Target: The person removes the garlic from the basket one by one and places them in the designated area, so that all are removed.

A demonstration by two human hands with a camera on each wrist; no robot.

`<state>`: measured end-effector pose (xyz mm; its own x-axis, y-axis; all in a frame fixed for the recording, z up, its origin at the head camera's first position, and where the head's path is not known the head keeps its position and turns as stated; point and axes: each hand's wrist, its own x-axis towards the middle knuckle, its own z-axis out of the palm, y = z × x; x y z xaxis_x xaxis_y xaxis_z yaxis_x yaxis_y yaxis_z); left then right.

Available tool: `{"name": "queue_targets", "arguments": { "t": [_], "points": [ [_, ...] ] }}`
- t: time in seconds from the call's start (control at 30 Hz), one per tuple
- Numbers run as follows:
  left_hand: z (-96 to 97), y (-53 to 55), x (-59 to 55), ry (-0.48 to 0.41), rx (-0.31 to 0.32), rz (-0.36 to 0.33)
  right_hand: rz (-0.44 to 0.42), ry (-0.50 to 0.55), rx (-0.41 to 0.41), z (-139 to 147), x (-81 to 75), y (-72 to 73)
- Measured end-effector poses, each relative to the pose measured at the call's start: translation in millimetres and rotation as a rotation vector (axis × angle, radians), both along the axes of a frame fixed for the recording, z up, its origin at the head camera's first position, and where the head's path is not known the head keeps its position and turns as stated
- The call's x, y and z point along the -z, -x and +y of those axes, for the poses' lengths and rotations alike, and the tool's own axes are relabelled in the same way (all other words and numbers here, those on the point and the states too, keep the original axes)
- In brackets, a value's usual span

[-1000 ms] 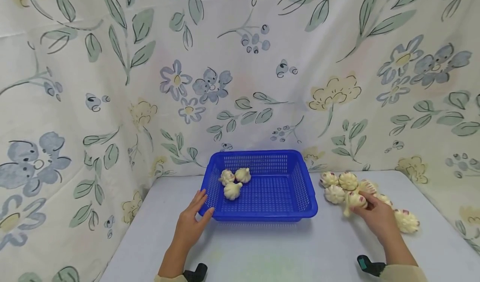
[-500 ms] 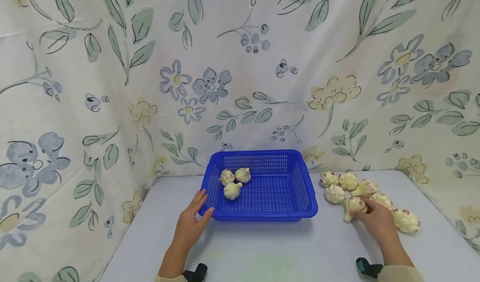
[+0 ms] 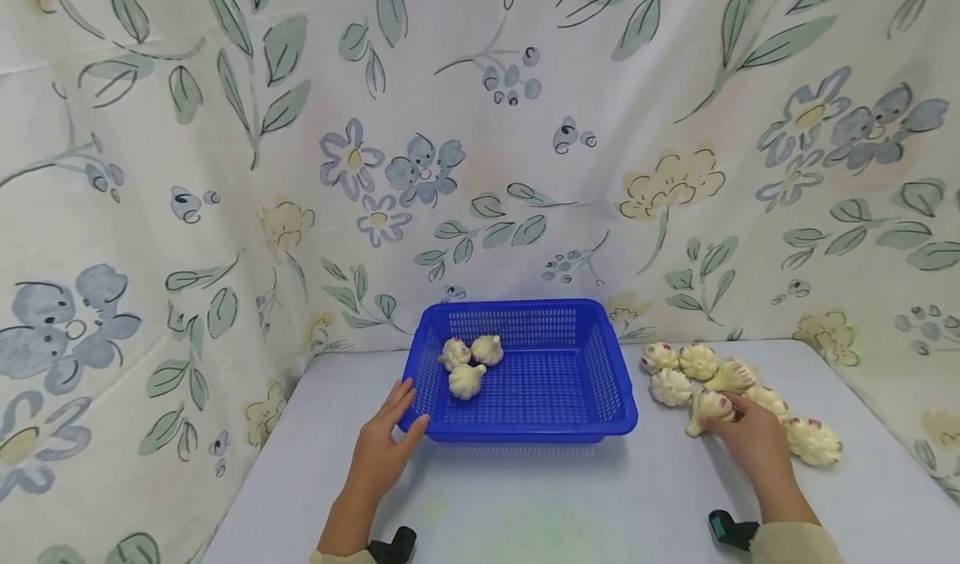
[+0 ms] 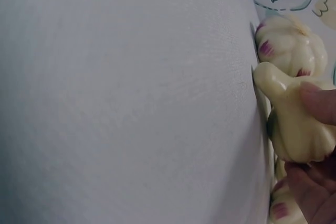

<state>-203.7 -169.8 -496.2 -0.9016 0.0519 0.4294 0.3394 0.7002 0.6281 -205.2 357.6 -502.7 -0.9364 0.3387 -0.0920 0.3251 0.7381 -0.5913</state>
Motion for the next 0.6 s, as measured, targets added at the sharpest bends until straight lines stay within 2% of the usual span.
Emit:
{"name": "queue_targets", "arguments": {
  "t": [0.27,0.6],
  "points": [
    [0.6,0.8,1.0,0.01,-0.003,0.0,0.026,-0.05,0.0,-5.7,-6.3,0.1],
    [1.0,-0.7,0.9,0.015,-0.006,0.008,0.053,-0.077,-0.017,-5.6,-6.3,1.0]
  ]
}}
